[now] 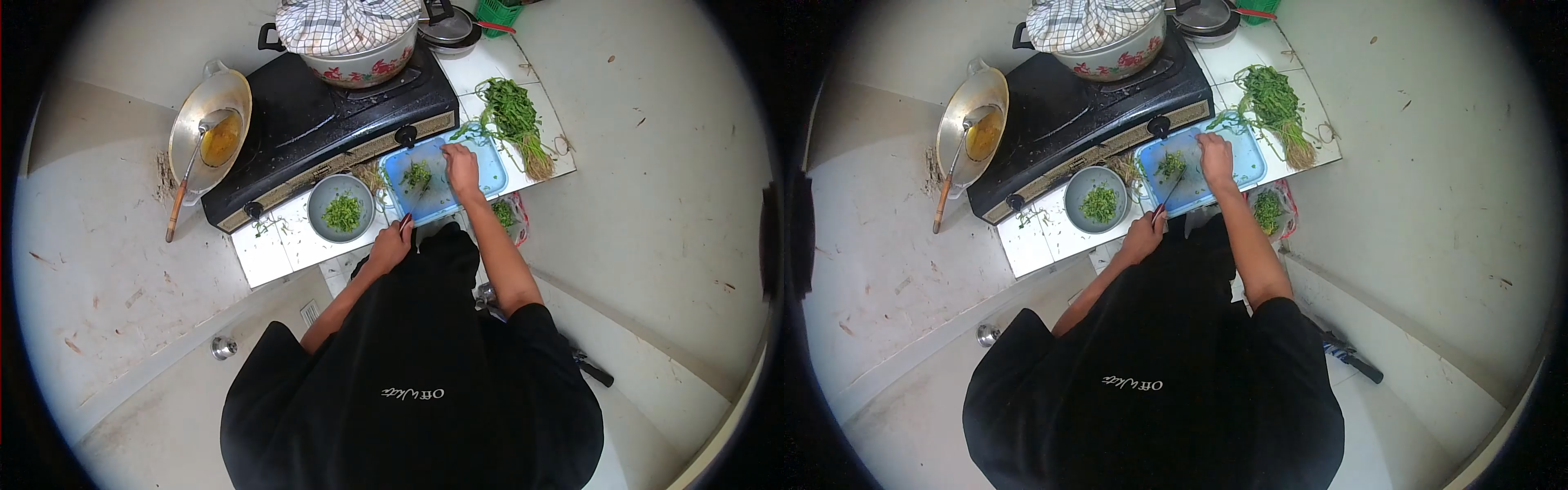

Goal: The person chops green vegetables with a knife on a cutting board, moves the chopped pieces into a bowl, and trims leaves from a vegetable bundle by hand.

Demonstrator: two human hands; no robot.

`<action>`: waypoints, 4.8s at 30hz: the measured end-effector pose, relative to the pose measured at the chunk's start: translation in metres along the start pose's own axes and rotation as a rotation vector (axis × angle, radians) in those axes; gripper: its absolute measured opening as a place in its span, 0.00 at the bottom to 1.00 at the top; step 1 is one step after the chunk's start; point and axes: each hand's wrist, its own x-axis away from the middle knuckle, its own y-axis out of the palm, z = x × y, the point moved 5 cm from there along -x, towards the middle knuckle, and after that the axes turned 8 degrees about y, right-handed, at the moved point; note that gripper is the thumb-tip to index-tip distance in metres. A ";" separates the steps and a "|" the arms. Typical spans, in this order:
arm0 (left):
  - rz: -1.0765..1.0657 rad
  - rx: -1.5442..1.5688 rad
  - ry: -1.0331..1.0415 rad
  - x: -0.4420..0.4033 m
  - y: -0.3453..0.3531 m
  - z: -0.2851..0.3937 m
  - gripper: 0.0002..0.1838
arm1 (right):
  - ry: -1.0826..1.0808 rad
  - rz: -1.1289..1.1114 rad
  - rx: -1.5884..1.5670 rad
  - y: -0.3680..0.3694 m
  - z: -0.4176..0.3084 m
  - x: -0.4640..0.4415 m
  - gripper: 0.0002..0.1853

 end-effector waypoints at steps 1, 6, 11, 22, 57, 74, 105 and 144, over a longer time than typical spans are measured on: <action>0.003 0.009 -0.006 0.000 0.000 -0.001 0.28 | -0.006 0.045 0.020 0.000 0.001 0.004 0.09; 0.005 0.035 0.004 -0.001 -0.002 -0.003 0.27 | 0.043 0.179 -0.199 -0.013 -0.001 0.021 0.08; 0.031 0.035 0.035 -0.005 -0.005 -0.001 0.28 | 0.192 0.231 -0.523 -0.027 0.002 0.020 0.07; 0.014 0.043 0.031 -0.016 -0.002 -0.002 0.27 | 0.402 0.287 -0.583 -0.027 0.078 -0.055 0.08; 0.220 0.182 0.020 -0.004 0.001 -0.008 0.24 | 0.049 -0.131 -0.378 0.047 -0.047 0.087 0.36; 0.260 0.243 -0.080 -0.002 -0.007 -0.009 0.27 | -0.148 -0.182 -0.118 0.042 -0.036 0.058 0.30; 0.107 0.453 -0.156 -0.017 0.016 -0.036 0.32 | 0.802 -0.384 -1.872 0.046 -0.021 0.037 0.17; -0.004 0.526 0.228 -0.019 0.016 -0.034 0.21 | -0.453 -0.297 -0.307 0.111 -0.204 0.068 0.06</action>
